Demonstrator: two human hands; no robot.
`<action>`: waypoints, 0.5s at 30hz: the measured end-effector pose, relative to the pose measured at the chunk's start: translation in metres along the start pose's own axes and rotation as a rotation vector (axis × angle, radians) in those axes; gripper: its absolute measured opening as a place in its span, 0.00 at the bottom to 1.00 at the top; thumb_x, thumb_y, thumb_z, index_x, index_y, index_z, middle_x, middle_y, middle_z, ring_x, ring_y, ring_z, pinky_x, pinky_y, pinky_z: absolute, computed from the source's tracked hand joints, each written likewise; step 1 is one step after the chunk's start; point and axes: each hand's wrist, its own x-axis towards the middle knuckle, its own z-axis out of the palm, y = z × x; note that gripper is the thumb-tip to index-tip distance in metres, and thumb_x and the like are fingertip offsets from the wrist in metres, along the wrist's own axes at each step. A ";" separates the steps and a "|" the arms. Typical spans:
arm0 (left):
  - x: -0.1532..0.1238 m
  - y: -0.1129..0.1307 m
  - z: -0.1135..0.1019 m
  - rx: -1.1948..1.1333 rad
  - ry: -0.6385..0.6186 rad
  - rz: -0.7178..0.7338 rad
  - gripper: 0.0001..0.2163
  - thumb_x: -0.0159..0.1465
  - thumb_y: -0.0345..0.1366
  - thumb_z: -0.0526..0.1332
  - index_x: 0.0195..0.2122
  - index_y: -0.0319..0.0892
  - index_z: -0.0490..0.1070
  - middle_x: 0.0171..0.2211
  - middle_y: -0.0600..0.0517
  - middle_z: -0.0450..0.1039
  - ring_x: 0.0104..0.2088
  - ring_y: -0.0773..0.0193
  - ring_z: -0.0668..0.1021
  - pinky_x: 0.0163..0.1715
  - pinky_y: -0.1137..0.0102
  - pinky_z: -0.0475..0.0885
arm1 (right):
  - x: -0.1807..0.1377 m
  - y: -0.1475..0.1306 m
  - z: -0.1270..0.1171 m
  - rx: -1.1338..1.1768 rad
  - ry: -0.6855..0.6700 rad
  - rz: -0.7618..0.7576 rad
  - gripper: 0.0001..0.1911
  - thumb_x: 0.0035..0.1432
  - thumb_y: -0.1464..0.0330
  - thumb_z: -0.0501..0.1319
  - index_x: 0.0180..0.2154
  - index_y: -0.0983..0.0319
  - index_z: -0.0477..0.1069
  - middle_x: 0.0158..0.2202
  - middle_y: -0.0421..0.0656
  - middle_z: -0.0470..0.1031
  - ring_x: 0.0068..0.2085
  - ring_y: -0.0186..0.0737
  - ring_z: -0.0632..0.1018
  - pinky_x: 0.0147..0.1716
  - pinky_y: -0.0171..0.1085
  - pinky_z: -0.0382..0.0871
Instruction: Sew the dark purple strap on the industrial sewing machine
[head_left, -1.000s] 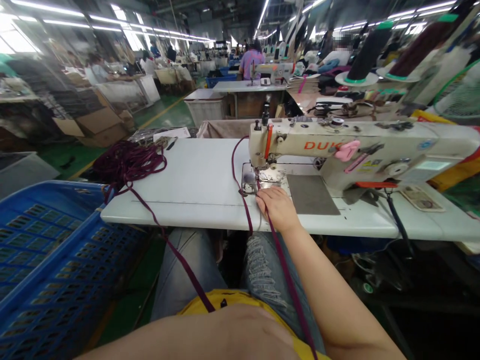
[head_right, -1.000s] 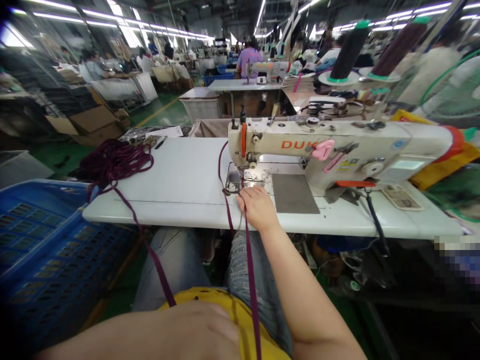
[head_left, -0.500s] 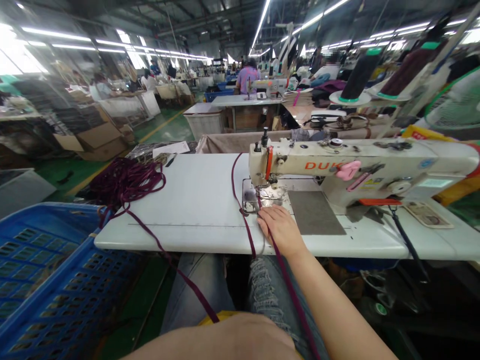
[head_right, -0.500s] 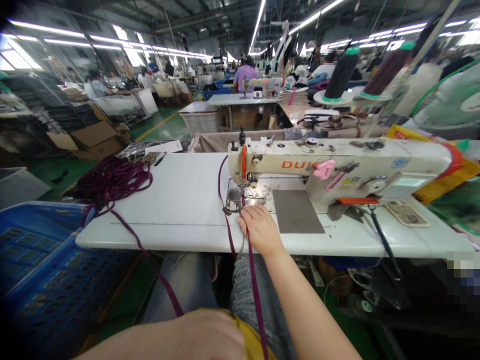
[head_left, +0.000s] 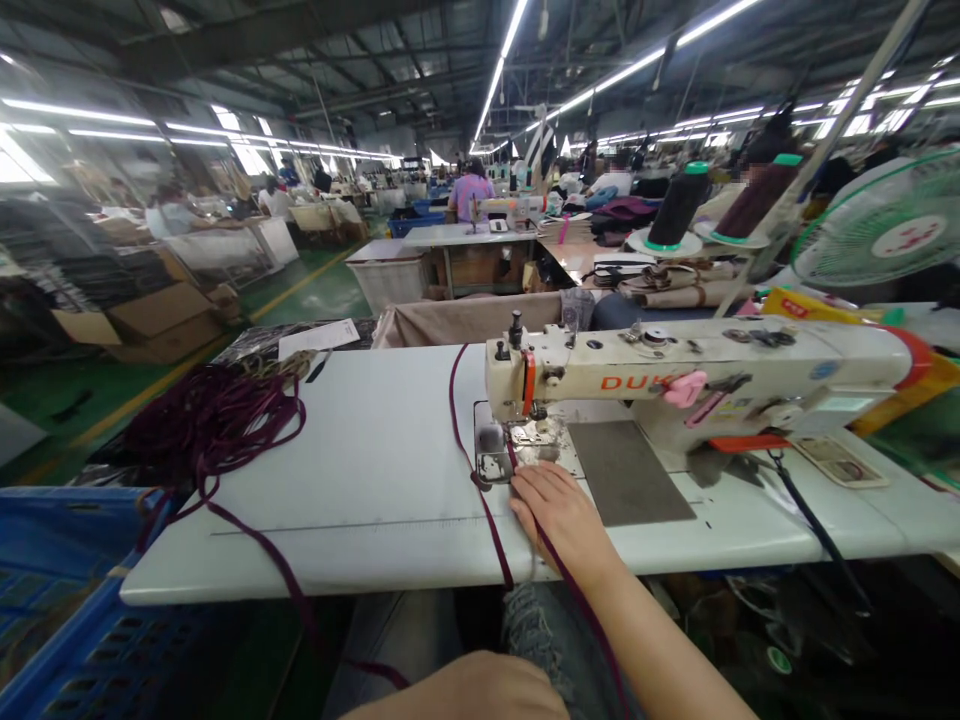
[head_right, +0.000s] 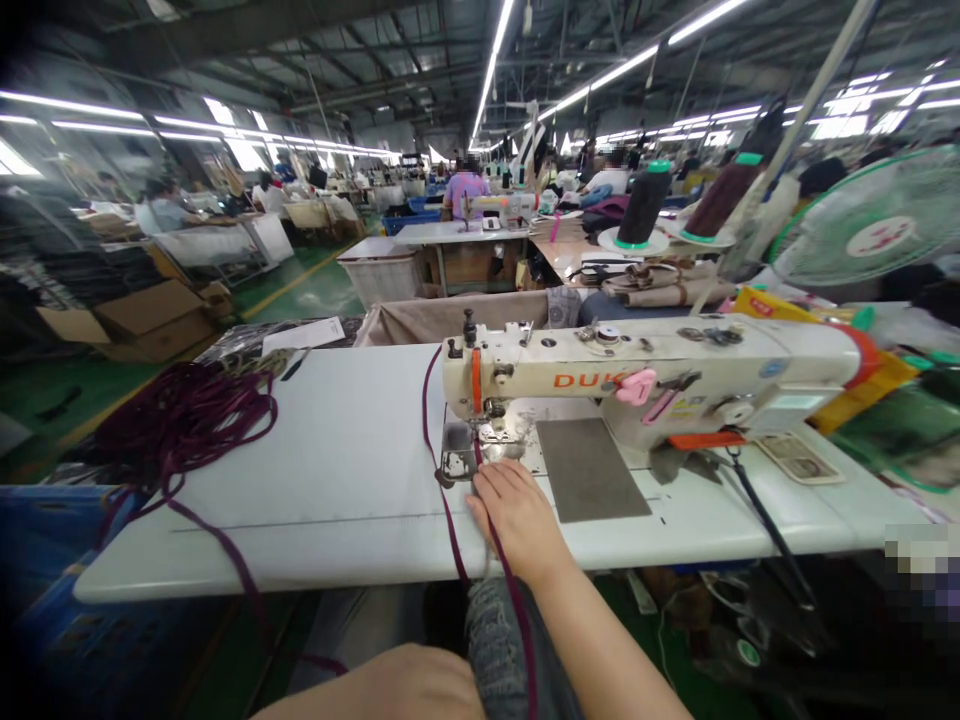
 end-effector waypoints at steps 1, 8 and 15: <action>-0.004 -0.007 -0.001 -0.028 0.023 -0.025 0.24 0.78 0.50 0.46 0.42 0.46 0.79 0.36 0.46 0.82 0.42 0.60 0.83 0.49 0.71 0.75 | 0.000 0.000 -0.001 0.005 -0.002 0.002 0.14 0.75 0.65 0.57 0.52 0.62 0.78 0.54 0.49 0.82 0.55 0.48 0.81 0.64 0.53 0.71; -0.031 -0.023 -0.020 -0.499 0.054 -0.425 0.31 0.65 0.67 0.61 0.47 0.43 0.83 0.41 0.47 0.82 0.39 0.57 0.82 0.42 0.69 0.75 | 0.002 -0.001 -0.005 0.007 -0.010 0.012 0.14 0.74 0.66 0.58 0.54 0.63 0.78 0.55 0.51 0.82 0.56 0.49 0.81 0.64 0.53 0.72; -0.043 -0.066 0.031 -0.941 0.299 -0.735 0.34 0.59 0.70 0.60 0.41 0.41 0.78 0.35 0.47 0.78 0.36 0.58 0.78 0.41 0.64 0.72 | 0.005 -0.001 -0.007 0.007 -0.034 0.016 0.15 0.75 0.65 0.57 0.55 0.62 0.77 0.55 0.50 0.82 0.56 0.48 0.81 0.63 0.54 0.73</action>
